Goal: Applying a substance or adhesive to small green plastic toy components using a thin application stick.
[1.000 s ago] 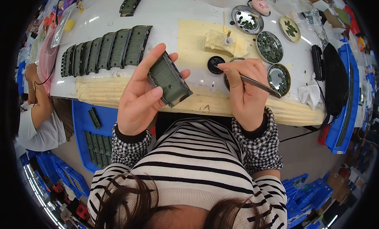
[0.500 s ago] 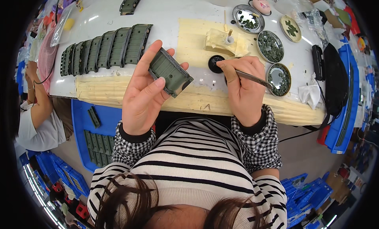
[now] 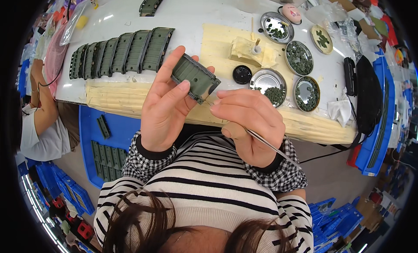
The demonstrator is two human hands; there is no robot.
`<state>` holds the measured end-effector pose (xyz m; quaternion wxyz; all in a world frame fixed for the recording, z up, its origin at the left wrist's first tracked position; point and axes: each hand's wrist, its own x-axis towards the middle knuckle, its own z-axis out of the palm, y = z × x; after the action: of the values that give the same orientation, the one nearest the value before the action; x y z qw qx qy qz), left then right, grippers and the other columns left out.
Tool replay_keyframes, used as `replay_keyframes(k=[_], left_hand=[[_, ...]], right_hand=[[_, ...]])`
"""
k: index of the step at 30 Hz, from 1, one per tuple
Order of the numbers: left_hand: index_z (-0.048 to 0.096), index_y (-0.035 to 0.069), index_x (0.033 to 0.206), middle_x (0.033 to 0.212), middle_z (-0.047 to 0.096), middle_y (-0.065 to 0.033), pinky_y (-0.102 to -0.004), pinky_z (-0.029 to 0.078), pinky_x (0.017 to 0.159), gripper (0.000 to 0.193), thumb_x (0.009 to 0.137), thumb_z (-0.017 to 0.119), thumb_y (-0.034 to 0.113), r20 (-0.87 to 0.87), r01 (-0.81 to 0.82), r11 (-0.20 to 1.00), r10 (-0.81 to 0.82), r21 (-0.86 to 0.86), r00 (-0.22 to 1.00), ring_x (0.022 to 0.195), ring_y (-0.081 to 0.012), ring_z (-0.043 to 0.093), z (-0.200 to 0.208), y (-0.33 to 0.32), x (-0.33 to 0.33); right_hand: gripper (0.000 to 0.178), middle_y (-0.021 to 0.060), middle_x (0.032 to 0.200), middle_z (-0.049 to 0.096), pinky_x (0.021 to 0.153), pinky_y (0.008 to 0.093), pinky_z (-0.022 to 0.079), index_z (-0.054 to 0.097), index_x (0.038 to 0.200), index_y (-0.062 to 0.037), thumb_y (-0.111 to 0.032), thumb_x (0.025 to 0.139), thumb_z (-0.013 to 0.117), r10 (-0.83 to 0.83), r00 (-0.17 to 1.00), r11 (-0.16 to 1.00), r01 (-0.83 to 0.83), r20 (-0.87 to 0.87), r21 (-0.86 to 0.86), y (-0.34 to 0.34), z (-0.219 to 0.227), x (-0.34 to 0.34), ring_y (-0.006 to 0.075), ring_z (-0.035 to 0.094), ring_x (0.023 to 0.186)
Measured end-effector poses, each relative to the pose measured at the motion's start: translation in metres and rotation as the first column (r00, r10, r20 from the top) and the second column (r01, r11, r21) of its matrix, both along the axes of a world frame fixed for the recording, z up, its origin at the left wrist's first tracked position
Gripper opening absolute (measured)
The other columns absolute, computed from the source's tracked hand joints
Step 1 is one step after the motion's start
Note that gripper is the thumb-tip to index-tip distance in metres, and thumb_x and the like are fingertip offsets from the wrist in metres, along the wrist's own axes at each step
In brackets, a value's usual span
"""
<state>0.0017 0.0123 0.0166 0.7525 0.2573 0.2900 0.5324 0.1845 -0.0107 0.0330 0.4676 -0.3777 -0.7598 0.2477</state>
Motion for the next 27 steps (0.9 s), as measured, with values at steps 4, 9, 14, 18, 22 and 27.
replay_keyframes(k=[4,9,14,18,22,27], left_hand=[[0.022,0.006,0.149,0.137,0.042,-0.0111,-0.0393,0.044,0.104,0.057,0.097,0.046,0.003,0.003,0.01,1.0,-0.01,0.004,1.0,0.13,-0.0301,0.046,-0.0003,-0.002,0.0],[0.022,0.007,0.149,0.137,0.042,-0.0103,-0.0399,0.044,0.104,0.056,0.098,0.044,0.004,0.004,0.014,1.0,-0.014,0.011,1.0,0.13,-0.03,0.046,0.0014,-0.0038,0.0008],[0.022,0.007,0.149,0.137,0.042,-0.0099,-0.0399,0.044,0.103,0.056,0.098,0.043,0.003,0.014,0.013,1.0,-0.014,0.009,1.0,0.13,-0.0295,0.045,-0.0015,-0.0048,0.002],[0.021,0.007,0.149,0.137,0.042,-0.0098,-0.0398,0.044,0.103,0.056,0.098,0.043,0.003,0.012,0.011,1.0,-0.011,0.013,1.0,0.13,-0.0293,0.045,-0.001,-0.0055,0.0022],[0.021,0.007,0.149,0.137,0.042,-0.0097,-0.0397,0.044,0.103,0.056,0.098,0.043,0.003,0.013,0.01,1.0,-0.011,0.016,1.0,0.13,-0.0292,0.045,-0.0018,-0.0063,0.0018],[0.021,0.007,0.15,0.138,0.042,-0.0105,-0.0398,0.045,0.103,0.057,0.097,0.043,0.002,0.054,0.021,1.0,-0.022,0.016,0.998,0.13,-0.0298,0.045,-0.003,-0.0062,0.0023]], right_hand=[[0.035,0.0216,0.097,0.066,0.084,0.0375,0.051,0.064,0.096,0.0037,-0.025,0.101,0.045,-0.034,0.999,0.994,0.033,-0.013,-0.106,-0.0048,0.0004,-0.0074,0.0335,0.066,0.096],[0.036,0.0217,0.097,0.066,0.084,0.0369,0.052,0.064,0.097,0.0042,-0.026,0.101,0.044,-0.04,0.999,0.992,0.038,-0.019,-0.122,-0.0057,-0.0009,-0.0082,0.0322,0.067,0.095],[0.036,0.0209,0.096,0.067,0.084,0.0367,0.052,0.065,0.096,0.0043,-0.025,0.101,0.045,-0.057,0.998,0.993,0.057,0.002,-0.099,-0.0056,-0.0024,-0.0087,0.0313,0.067,0.095],[0.017,0.0188,0.097,0.068,0.079,0.0337,0.054,0.067,0.098,0.0025,-0.006,0.088,0.056,-0.039,0.999,0.997,0.039,0.0,-0.059,-0.0038,-0.0049,-0.0062,0.0298,0.068,0.095],[0.02,0.0179,0.098,0.068,0.077,0.0326,0.055,0.068,0.1,0.0012,0.001,0.081,0.065,-0.014,0.999,1.0,0.015,0.042,-0.023,-0.0027,-0.0043,-0.0048,0.0301,0.068,0.096],[0.022,0.0176,0.098,0.066,0.079,0.0349,0.056,0.067,0.101,0.0009,-0.005,0.08,0.069,-0.007,0.995,1.0,0.004,0.1,0.021,-0.0054,-0.0041,-0.0056,0.0325,0.067,0.098]])
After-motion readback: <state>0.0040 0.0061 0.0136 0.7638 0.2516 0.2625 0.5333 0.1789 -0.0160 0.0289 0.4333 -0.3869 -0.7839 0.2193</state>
